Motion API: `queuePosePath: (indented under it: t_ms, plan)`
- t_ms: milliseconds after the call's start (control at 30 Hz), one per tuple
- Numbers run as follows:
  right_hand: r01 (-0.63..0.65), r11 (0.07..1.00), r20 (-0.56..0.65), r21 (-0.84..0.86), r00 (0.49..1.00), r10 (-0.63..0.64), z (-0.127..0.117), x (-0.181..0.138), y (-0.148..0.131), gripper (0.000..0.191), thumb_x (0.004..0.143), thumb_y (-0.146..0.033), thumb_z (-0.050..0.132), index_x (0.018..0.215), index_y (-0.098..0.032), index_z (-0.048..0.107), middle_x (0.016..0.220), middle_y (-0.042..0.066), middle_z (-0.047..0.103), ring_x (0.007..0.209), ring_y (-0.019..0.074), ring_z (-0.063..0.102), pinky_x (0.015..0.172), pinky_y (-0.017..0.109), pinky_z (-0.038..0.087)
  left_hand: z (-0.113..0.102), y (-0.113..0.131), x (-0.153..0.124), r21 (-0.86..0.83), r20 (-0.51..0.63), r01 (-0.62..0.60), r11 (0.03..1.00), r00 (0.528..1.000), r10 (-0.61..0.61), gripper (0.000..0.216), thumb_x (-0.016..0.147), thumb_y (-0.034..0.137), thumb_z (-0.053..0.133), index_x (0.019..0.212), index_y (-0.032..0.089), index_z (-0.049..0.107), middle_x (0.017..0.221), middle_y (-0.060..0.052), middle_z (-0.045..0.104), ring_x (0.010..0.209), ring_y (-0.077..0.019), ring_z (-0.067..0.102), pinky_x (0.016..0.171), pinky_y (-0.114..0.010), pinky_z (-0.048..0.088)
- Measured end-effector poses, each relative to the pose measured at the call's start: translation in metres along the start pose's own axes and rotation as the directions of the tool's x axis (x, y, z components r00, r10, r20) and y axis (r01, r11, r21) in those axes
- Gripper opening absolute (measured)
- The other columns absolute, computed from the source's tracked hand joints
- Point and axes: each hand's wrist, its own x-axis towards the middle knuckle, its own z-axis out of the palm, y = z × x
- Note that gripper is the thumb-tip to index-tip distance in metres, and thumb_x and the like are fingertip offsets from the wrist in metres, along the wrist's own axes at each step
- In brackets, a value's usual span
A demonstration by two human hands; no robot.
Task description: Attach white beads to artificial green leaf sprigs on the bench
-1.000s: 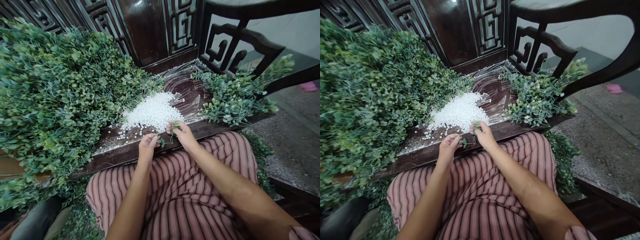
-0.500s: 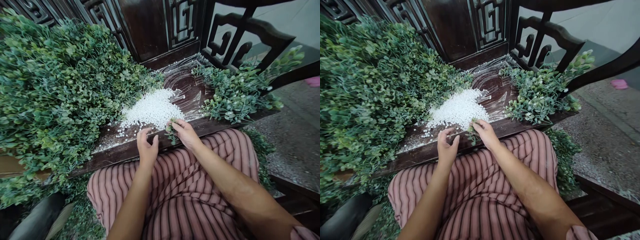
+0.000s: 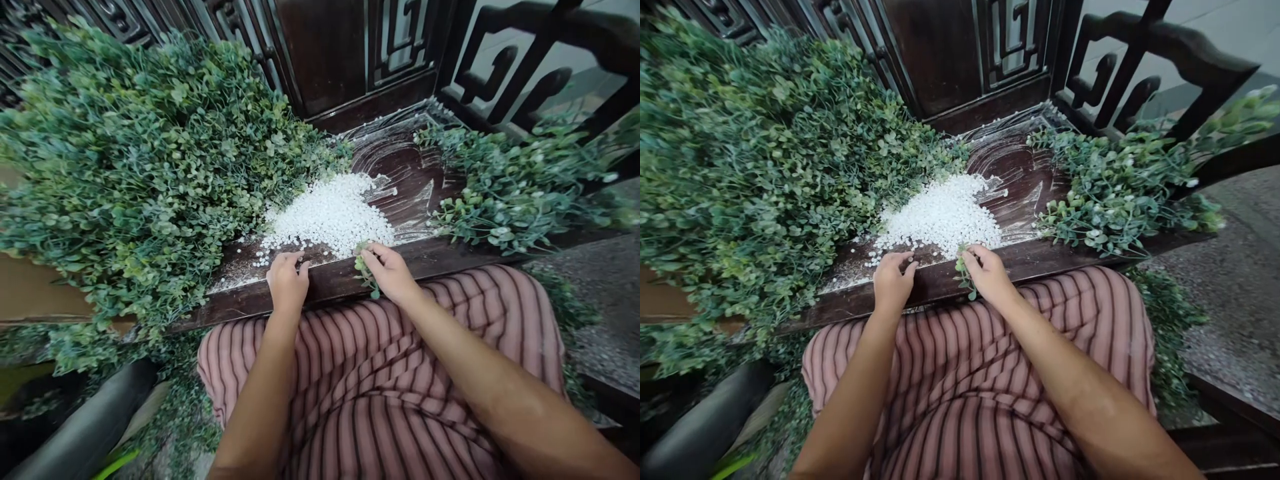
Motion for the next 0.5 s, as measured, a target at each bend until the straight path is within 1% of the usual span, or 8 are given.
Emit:
queuePosePath:
  t_ms: [67, 133, 233, 333, 400, 467, 500]
  plan:
    - [0.103, 0.980, 0.020, -0.172, 0.995, -0.101, 0.004, -0.002, 0.000, 0.028, 0.078, -0.045, 0.048, 0.069, -0.019, 0.051, 0.064, 0.001, 0.054, 0.063, 0.0146, 0.050, 0.063, 0.027, 0.041, 0.001, -0.006, 0.004, 0.035, 0.030, 0.002, 0.999, 1.000, -0.003, 0.017, 0.075, 0.023, 0.055, 0.087, 0.022, 0.067, 0.088, -0.007, 0.062, 0.088, -0.0232, 0.057, 0.083, -0.037, 0.040]
    - [0.147, 0.950, 0.034, -0.277, 0.989, -0.143, 0.007, -0.004, 0.000, 0.022, 0.079, -0.040, 0.046, 0.074, -0.020, 0.052, 0.067, 0.002, 0.055, 0.066, 0.0162, 0.051, 0.065, 0.028, 0.040, 0.003, -0.009, 0.008, 0.014, 0.049, -0.016, 1.000, 0.999, 0.016, 0.016, 0.076, 0.021, 0.051, 0.081, 0.022, 0.066, 0.085, -0.006, 0.062, 0.084, -0.0217, 0.057, 0.080, -0.035, 0.040]
    - [0.137, 0.945, 0.038, -0.298, 0.991, -0.131, 0.007, -0.005, 0.000, 0.021, 0.080, -0.039, 0.045, 0.080, -0.020, 0.053, 0.071, 0.002, 0.057, 0.068, 0.0170, 0.052, 0.066, 0.028, 0.039, 0.005, -0.013, 0.016, -0.020, 0.076, -0.038, 0.999, 0.996, 0.039, 0.016, 0.075, 0.017, 0.050, 0.072, 0.023, 0.065, 0.080, -0.005, 0.063, 0.077, -0.0203, 0.057, 0.075, -0.032, 0.041]
    - [0.135, 0.951, 0.081, -0.280, 0.990, -0.117, 0.007, -0.004, -0.001, 0.024, 0.081, -0.041, 0.043, 0.072, -0.020, 0.051, 0.067, 0.001, 0.053, 0.067, 0.0162, 0.050, 0.065, 0.027, 0.038, 0.002, -0.015, 0.020, -0.051, 0.093, -0.045, 0.998, 0.994, 0.050, 0.015, 0.073, 0.016, 0.051, 0.068, 0.022, 0.064, 0.075, -0.004, 0.061, 0.072, -0.0195, 0.055, 0.071, -0.031, 0.040]
    - [0.143, 0.947, 0.104, -0.289, 0.988, -0.118, 0.008, -0.003, -0.002, 0.026, 0.082, -0.040, 0.042, 0.067, -0.020, 0.048, 0.064, 0.000, 0.049, 0.064, 0.0153, 0.048, 0.064, 0.027, 0.036, -0.002, -0.011, 0.017, -0.127, 0.063, -0.049, 0.991, 0.996, 0.057, 0.013, 0.072, 0.016, 0.052, 0.069, 0.021, 0.064, 0.075, -0.004, 0.060, 0.070, -0.0178, 0.054, 0.071, -0.030, 0.041]
    - [0.157, 0.938, 0.112, -0.311, 0.985, -0.128, 0.009, -0.003, -0.002, 0.026, 0.083, -0.039, 0.040, 0.065, -0.019, 0.046, 0.063, 0.000, 0.047, 0.064, 0.0150, 0.047, 0.063, 0.026, 0.035, -0.005, -0.001, 0.010, -0.272, 0.028, -0.033, 0.962, 0.999, 0.043, 0.012, 0.073, 0.018, 0.052, 0.072, 0.019, 0.064, 0.076, -0.004, 0.060, 0.068, -0.0156, 0.053, 0.071, -0.029, 0.042]
    - [0.164, 0.931, 0.117, -0.326, 0.984, -0.133, 0.009, -0.003, -0.002, 0.026, 0.083, -0.038, 0.040, 0.065, -0.020, 0.046, 0.063, 0.000, 0.047, 0.064, 0.0150, 0.046, 0.063, 0.026, 0.035, -0.006, 0.006, 0.004, -0.365, 0.033, -0.015, 0.931, 0.999, 0.029, 0.012, 0.073, 0.020, 0.053, 0.073, 0.019, 0.064, 0.076, -0.004, 0.060, 0.068, -0.0147, 0.053, 0.071, -0.028, 0.043]
